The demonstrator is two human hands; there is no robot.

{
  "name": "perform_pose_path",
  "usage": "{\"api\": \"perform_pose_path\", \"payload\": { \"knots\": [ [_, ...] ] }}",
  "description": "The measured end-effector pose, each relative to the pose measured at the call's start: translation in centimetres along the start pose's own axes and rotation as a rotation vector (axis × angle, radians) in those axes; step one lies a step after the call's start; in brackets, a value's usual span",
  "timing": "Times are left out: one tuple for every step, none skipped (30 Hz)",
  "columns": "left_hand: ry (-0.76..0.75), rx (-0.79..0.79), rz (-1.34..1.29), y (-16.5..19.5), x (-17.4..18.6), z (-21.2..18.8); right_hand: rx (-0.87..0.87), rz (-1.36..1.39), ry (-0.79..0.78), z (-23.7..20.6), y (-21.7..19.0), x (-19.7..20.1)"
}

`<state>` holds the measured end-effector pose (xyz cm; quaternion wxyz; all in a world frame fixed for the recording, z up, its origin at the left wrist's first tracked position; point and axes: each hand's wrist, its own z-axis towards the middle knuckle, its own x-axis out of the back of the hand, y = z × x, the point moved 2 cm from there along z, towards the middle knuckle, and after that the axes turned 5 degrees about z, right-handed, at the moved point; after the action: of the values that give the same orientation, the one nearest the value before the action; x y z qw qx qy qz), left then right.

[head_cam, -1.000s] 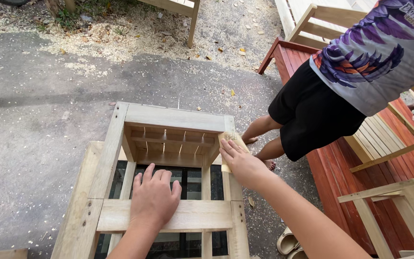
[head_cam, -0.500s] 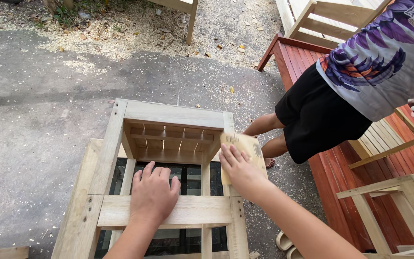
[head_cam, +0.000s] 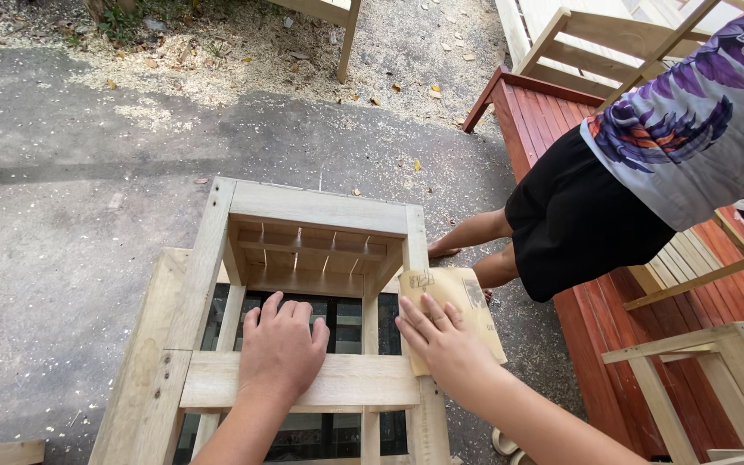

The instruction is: The person sands the edges and corners of a wooden chair frame using sandpaper. They hold the frame with one hand and rub the sandpaper along the top rails and side edges, occasionally switching hands to reach different areas.

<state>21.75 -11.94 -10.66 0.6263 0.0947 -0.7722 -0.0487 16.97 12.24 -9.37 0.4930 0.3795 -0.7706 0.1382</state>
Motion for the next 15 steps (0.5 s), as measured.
{"api": "perform_pose_path", "payload": {
  "knots": [
    [0.009, 0.001, -0.006, -0.1, 0.0, 0.0, 0.035, -0.033, 0.023, -0.4, -0.6, 0.2],
    [0.021, 0.003, -0.011, -0.3, -0.1, 0.0, -0.01, -0.056, -0.053, -0.2, -0.6, 0.5],
    [0.033, 0.002, -0.015, -0.4, -0.2, 0.1, -0.059, -0.079, -0.13, 0.2, -0.6, 0.9],
    [0.052, -0.001, -0.015, -0.5, -0.3, 0.0, -0.108, -0.1, -0.21, 0.6, -0.7, 1.3],
    [0.069, -0.003, -0.014, -0.6, -0.4, 0.0, -0.129, -0.135, -0.197, 0.8, -1.0, 1.6],
    [0.087, -0.003, -0.012, -0.7, -0.6, -0.1, -0.149, -0.169, -0.181, 1.1, -1.3, 1.9],
    [0.097, -0.002, -0.021, -0.9, -0.8, -0.1, -0.168, -0.198, -0.165, 1.3, -1.6, 2.0],
    [0.103, -0.003, -0.03, -1.0, -1.0, -0.1, -0.122, -0.158, -0.216, 1.4, -2.0, 1.8],
    [0.115, -0.002, -0.041, -1.2, -1.2, -0.1, -0.077, -0.123, -0.263, 1.5, -2.3, 1.6],
    [0.109, -0.005, -0.037, -1.4, -1.4, 0.0, -0.035, -0.094, -0.307, 1.7, -2.6, 1.5],
    [0.104, -0.008, -0.033, -1.5, -1.5, 0.0, -0.027, -0.093, -0.312, 2.0, -2.7, 1.5],
    [0.1, -0.007, -0.027, -1.8, -1.6, 0.1, -0.016, -0.093, -0.315, 2.2, -2.9, 1.5],
    [0.103, -0.006, -0.035, -2.0, -1.7, 0.2, -0.001, -0.09, -0.318, 2.4, -3.0, 1.5],
    [0.108, -0.004, -0.047, -2.1, -1.7, 0.3, -0.005, -0.097, -0.301, 2.4, -3.2, 1.6],
    [0.113, 0.0, -0.062, -2.3, -1.7, 0.4, -0.008, -0.106, -0.285, 2.4, -3.3, 1.7]
  ]
}}
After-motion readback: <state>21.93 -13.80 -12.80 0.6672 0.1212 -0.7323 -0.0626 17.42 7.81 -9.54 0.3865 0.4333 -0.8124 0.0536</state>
